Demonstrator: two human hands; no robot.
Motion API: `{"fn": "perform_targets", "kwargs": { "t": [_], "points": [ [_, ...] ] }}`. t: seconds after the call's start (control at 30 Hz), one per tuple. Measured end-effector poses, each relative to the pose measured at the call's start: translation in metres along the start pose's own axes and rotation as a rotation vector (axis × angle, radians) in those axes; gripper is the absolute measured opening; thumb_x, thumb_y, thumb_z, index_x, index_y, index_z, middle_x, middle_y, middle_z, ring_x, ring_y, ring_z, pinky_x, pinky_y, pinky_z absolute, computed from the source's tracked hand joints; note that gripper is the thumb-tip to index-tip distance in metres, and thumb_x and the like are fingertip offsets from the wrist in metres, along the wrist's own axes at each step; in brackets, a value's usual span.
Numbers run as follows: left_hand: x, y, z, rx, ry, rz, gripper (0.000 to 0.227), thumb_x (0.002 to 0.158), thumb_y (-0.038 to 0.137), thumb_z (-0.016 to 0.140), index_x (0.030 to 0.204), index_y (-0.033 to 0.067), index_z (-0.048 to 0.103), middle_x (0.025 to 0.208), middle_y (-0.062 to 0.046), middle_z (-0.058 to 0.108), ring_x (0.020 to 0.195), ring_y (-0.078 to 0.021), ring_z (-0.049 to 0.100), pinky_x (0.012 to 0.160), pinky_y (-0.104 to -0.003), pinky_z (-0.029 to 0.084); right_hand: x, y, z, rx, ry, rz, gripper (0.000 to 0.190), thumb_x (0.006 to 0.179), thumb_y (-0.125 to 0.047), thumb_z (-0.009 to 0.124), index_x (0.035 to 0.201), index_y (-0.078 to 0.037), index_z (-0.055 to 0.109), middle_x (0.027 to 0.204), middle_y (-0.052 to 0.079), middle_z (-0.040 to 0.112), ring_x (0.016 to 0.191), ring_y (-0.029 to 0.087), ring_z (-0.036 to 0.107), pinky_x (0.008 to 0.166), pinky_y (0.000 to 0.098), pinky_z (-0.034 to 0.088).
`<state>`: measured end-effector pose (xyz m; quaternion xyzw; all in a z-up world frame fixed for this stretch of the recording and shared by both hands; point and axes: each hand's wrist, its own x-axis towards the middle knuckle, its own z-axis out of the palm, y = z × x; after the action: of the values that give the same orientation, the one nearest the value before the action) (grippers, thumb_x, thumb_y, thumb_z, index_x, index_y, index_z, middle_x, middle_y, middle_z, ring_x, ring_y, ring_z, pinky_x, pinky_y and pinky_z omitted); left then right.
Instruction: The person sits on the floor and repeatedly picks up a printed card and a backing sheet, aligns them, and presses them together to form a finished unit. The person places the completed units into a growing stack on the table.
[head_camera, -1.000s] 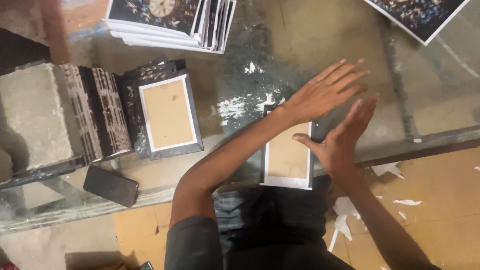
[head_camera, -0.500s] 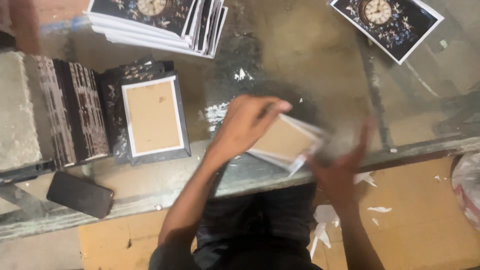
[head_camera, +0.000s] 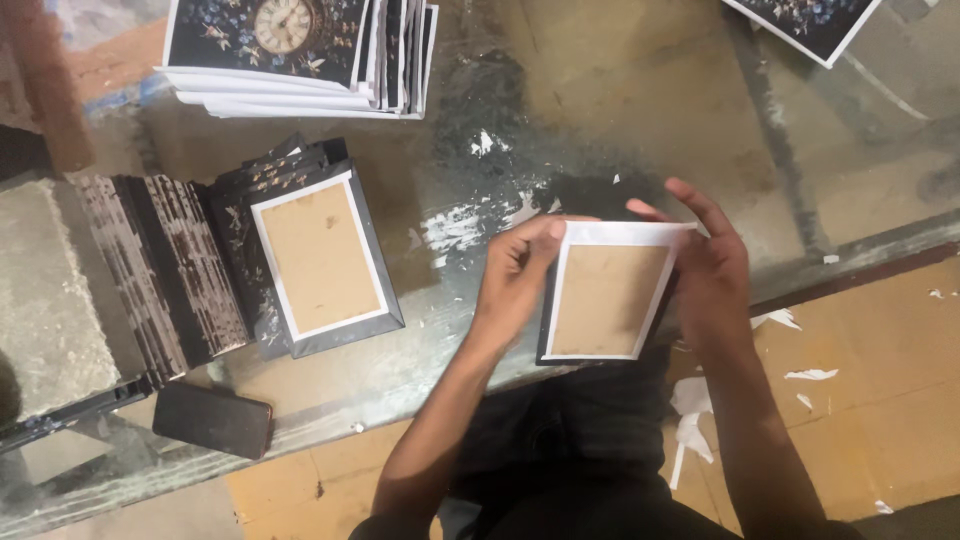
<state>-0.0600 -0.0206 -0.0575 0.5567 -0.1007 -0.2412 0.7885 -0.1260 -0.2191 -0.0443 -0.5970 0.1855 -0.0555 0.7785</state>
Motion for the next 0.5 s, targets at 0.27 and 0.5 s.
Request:
{"fn": "perform_targets", "kwargs": {
  "t": [0.27, 0.5],
  "points": [
    [-0.005, -0.001, 0.007, -0.176, 0.239, -0.153, 0.033, 0.106, 0.024, 0.062, 0.114, -0.0048, 0.075, 0.096, -0.008, 0.077, 0.083, -0.0088, 0.069, 0.076, -0.025, 0.055, 0.002, 0.026, -0.029, 0.040, -0.015, 0.036, 0.026, 0.113, -0.017, 0.060, 0.108, 0.005, 0.073, 0.096, 0.008, 0.073, 0.083, 0.011, 0.068, 0.076, 0.0274, 0.055],
    [-0.011, 0.002, 0.000, -0.166, 0.138, -0.114, 0.023, 0.100, 0.012, 0.070, 0.115, -0.0049, 0.075, 0.100, -0.010, 0.079, 0.089, -0.0105, 0.070, 0.085, -0.025, 0.055, 0.002, 0.016, -0.019, -0.151, 0.036, 0.001, 0.015, 0.095, -0.003, 0.075, 0.108, 0.005, 0.073, 0.097, 0.010, 0.076, 0.084, 0.010, 0.070, 0.081, 0.0245, 0.054]
  ]
}}
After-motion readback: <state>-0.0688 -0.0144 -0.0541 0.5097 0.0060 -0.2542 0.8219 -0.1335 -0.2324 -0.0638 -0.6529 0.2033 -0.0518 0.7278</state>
